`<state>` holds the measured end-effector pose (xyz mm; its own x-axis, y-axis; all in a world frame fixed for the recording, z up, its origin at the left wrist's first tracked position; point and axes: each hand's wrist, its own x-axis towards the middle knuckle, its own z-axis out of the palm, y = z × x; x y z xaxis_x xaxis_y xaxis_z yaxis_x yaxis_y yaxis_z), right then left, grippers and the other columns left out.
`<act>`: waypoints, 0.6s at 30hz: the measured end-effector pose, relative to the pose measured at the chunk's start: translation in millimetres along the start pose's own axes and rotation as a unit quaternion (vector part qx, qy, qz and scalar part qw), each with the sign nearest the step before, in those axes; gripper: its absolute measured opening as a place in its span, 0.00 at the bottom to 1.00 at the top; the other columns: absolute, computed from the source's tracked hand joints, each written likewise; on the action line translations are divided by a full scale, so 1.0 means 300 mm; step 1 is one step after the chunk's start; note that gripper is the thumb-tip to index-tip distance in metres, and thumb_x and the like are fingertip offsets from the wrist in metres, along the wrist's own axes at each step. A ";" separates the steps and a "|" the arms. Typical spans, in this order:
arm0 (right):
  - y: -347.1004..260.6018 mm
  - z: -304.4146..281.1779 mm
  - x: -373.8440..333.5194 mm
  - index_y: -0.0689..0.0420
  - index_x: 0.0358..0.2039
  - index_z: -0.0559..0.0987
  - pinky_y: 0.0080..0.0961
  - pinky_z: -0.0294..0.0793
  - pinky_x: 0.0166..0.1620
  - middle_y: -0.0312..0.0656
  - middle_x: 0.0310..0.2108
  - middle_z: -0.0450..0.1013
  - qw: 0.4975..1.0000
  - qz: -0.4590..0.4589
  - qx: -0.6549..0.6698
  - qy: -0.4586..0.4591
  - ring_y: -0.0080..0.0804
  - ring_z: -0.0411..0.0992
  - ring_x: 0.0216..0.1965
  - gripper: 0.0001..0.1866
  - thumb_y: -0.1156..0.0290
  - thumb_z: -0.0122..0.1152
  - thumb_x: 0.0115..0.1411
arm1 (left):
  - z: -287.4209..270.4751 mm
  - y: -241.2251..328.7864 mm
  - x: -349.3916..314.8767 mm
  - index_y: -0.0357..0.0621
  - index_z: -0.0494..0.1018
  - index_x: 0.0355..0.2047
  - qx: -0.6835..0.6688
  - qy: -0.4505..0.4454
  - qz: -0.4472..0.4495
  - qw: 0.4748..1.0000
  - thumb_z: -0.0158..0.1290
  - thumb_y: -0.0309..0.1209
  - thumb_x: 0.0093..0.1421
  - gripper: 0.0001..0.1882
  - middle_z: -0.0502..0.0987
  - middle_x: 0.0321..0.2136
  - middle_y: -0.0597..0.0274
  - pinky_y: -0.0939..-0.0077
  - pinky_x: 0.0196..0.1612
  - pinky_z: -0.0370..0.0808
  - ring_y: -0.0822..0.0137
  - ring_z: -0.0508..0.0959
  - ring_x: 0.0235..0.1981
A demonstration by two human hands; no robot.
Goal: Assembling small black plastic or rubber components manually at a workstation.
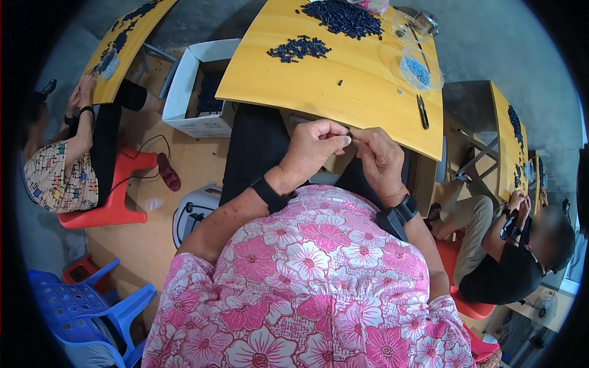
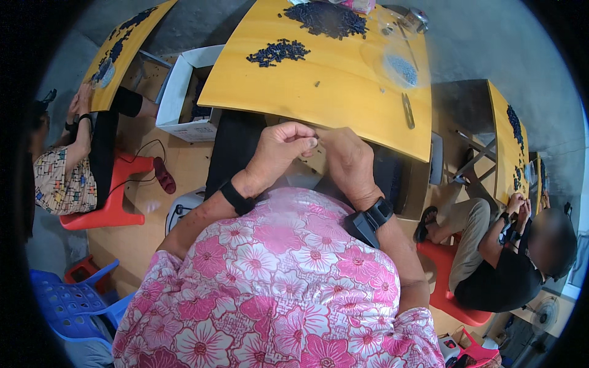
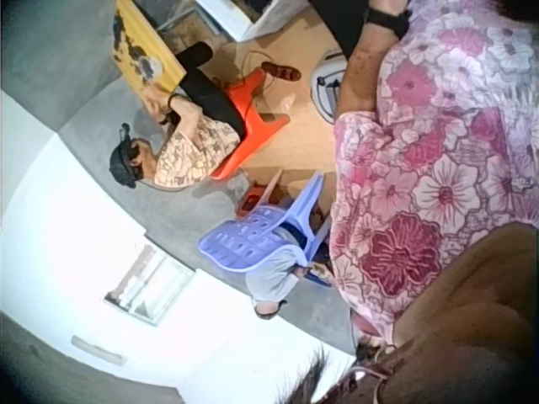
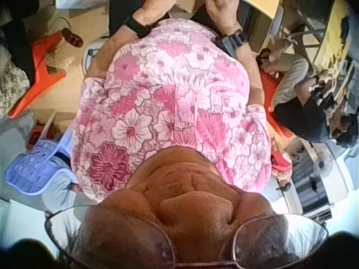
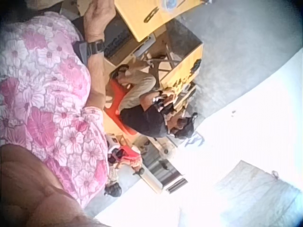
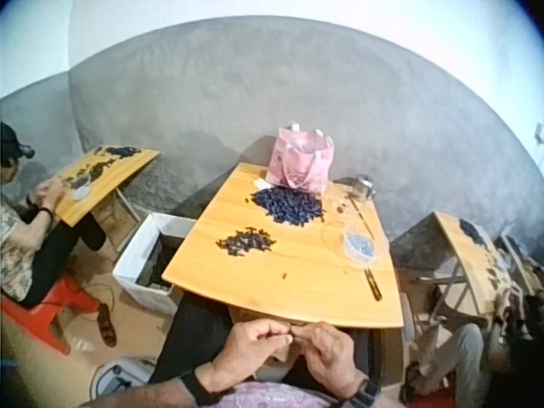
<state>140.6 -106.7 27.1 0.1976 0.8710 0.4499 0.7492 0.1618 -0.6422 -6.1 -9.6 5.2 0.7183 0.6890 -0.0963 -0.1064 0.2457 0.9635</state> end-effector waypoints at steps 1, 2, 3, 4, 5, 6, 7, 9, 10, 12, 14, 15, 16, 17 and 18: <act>-0.004 0.005 0.004 0.57 0.38 0.79 0.32 0.76 0.37 0.46 0.31 0.75 1.000 -0.015 -0.003 -0.003 0.46 0.76 0.34 0.16 0.86 0.57 0.48 | -0.004 0.000 -0.001 0.34 0.77 0.40 -0.010 -0.002 -0.018 1.000 0.55 0.22 0.60 0.08 0.79 0.31 0.65 0.83 0.36 0.74 0.78 0.76 0.30; -0.002 0.010 0.010 0.57 0.39 0.79 0.31 0.76 0.37 0.47 0.32 0.75 1.000 -0.029 -0.006 -0.006 0.46 0.76 0.33 0.16 0.86 0.57 0.48 | -0.007 0.002 -0.001 0.34 0.77 0.40 -0.009 -0.001 -0.018 1.000 0.55 0.22 0.60 0.08 0.79 0.31 0.65 0.83 0.36 0.74 0.78 0.76 0.30; 0.009 0.014 0.016 0.56 0.40 0.79 0.31 0.76 0.36 0.47 0.32 0.75 0.999 -0.045 -0.006 -0.012 0.46 0.76 0.32 0.17 0.85 0.58 0.48 | -0.009 0.007 0.000 0.34 0.76 0.40 -0.016 0.002 -0.034 0.999 0.55 0.23 0.60 0.08 0.78 0.31 0.65 0.83 0.37 0.74 0.77 0.76 0.30; 0.015 0.016 0.023 0.56 0.40 0.79 0.31 0.76 0.36 0.47 0.32 0.75 0.999 -0.045 -0.005 -0.011 0.46 0.76 0.32 0.17 0.85 0.58 0.48 | -0.012 0.008 0.001 0.34 0.76 0.40 -0.023 0.005 -0.050 0.998 0.54 0.23 0.60 0.08 0.78 0.31 0.64 0.83 0.37 0.74 0.77 0.76 0.31; 0.018 0.016 0.031 0.56 0.40 0.79 0.31 0.76 0.36 0.47 0.31 0.75 0.998 -0.051 -0.008 -0.024 0.46 0.76 0.32 0.18 0.85 0.58 0.48 | -0.018 0.006 0.002 0.34 0.76 0.39 -0.026 0.003 -0.050 0.998 0.54 0.23 0.61 0.07 0.78 0.32 0.64 0.82 0.38 0.74 0.76 0.76 0.31; 0.019 0.015 0.042 0.56 0.41 0.79 0.31 0.76 0.36 0.47 0.31 0.75 0.998 -0.058 -0.012 -0.037 0.45 0.76 0.32 0.18 0.85 0.59 0.49 | -0.025 0.001 0.009 0.34 0.76 0.39 -0.025 0.003 -0.050 0.998 0.54 0.23 0.61 0.07 0.78 0.32 0.64 0.82 0.38 0.74 0.76 0.76 0.31; 0.024 0.017 0.050 0.56 0.39 0.80 0.30 0.76 0.36 0.46 0.31 0.75 0.998 -0.035 0.003 -0.049 0.44 0.76 0.32 0.15 0.83 0.60 0.49 | -0.033 -0.007 0.016 0.34 0.76 0.38 -0.029 0.008 -0.051 0.998 0.54 0.23 0.61 0.07 0.78 0.32 0.65 0.83 0.38 0.74 0.76 0.76 0.31; 0.063 0.027 0.080 0.57 0.39 0.80 0.30 0.76 0.35 0.46 0.31 0.75 0.998 -0.015 0.029 -0.055 0.44 0.76 0.31 0.14 0.82 0.61 0.50 | -0.049 -0.010 0.030 0.34 0.76 0.38 -0.034 0.013 -0.053 0.998 0.54 0.23 0.60 0.07 0.78 0.32 0.65 0.83 0.38 0.74 0.76 0.76 0.31; 0.078 0.033 0.098 0.57 0.38 0.80 0.29 0.75 0.35 0.46 0.31 0.75 0.997 0.005 0.055 -0.061 0.43 0.76 0.31 0.13 0.82 0.61 0.50 | -0.058 -0.008 0.037 0.34 0.76 0.38 -0.032 0.021 -0.047 0.998 0.55 0.23 0.60 0.07 0.78 0.31 0.65 0.83 0.38 0.74 0.77 0.76 0.32; 0.106 0.047 0.135 0.59 0.39 0.81 0.29 0.75 0.35 0.47 0.32 0.75 0.987 0.115 0.098 -0.055 0.42 0.76 0.31 0.12 0.80 0.61 0.52 | -0.079 -0.012 0.049 0.34 0.76 0.38 -0.030 0.032 -0.042 0.998 0.55 0.23 0.60 0.07 0.78 0.31 0.66 0.83 0.38 0.74 0.77 0.76 0.32; 0.175 0.069 0.194 0.59 0.40 0.81 0.30 0.75 0.35 0.47 0.34 0.75 0.987 0.146 0.060 -0.023 0.42 0.76 0.31 0.12 0.78 0.61 0.54 | -0.091 -0.025 0.065 0.35 0.76 0.38 0.052 0.032 -0.016 0.998 0.56 0.23 0.59 0.07 0.79 0.31 0.66 0.84 0.38 0.74 0.78 0.76 0.33; 0.202 0.080 0.222 0.58 0.40 0.81 0.32 0.75 0.36 0.47 0.35 0.75 0.995 0.098 0.012 -0.021 0.44 0.75 0.31 0.11 0.77 0.61 0.54 | -0.091 -0.030 0.070 0.35 0.76 0.38 0.052 0.032 -0.017 0.998 0.56 0.23 0.59 0.07 0.79 0.31 0.66 0.84 0.38 0.74 0.78 0.76 0.33; 0.223 0.087 0.245 0.58 0.40 0.81 0.32 0.75 0.36 0.47 0.35 0.75 0.995 0.099 0.013 -0.022 0.44 0.75 0.31 0.11 0.77 0.61 0.54 | -0.087 -0.035 0.070 0.36 0.76 0.38 0.044 0.035 -0.006 0.998 0.56 0.23 0.59 0.07 0.79 0.31 0.67 0.84 0.39 0.74 0.79 0.76 0.33; 0.241 0.092 0.267 0.57 0.40 0.81 0.32 0.75 0.36 0.47 0.36 0.75 0.997 0.073 -0.005 -0.032 0.45 0.75 0.32 0.12 0.76 0.61 0.54 | -0.086 -0.039 0.070 0.36 0.76 0.38 0.036 0.038 0.006 0.999 0.56 0.23 0.59 0.07 0.79 0.32 0.67 0.84 0.39 0.74 0.79 0.76 0.33; 0.254 0.099 0.290 0.56 0.39 0.81 0.32 0.76 0.36 0.47 0.36 0.75 0.998 0.047 -0.021 -0.043 0.47 0.75 0.32 0.12 0.76 0.61 0.53 | -0.088 -0.041 0.071 0.36 0.76 0.38 0.035 0.039 0.004 0.999 0.56 0.23 0.59 0.07 0.79 0.32 0.67 0.84 0.39 0.74 0.79 0.76 0.33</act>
<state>196.0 -4.9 -1.4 0.2152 0.9179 0.3334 0.7562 0.0594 -0.6517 -7.8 20.0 -15.4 0.6617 0.7425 -0.1044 -0.0616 0.1926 0.9793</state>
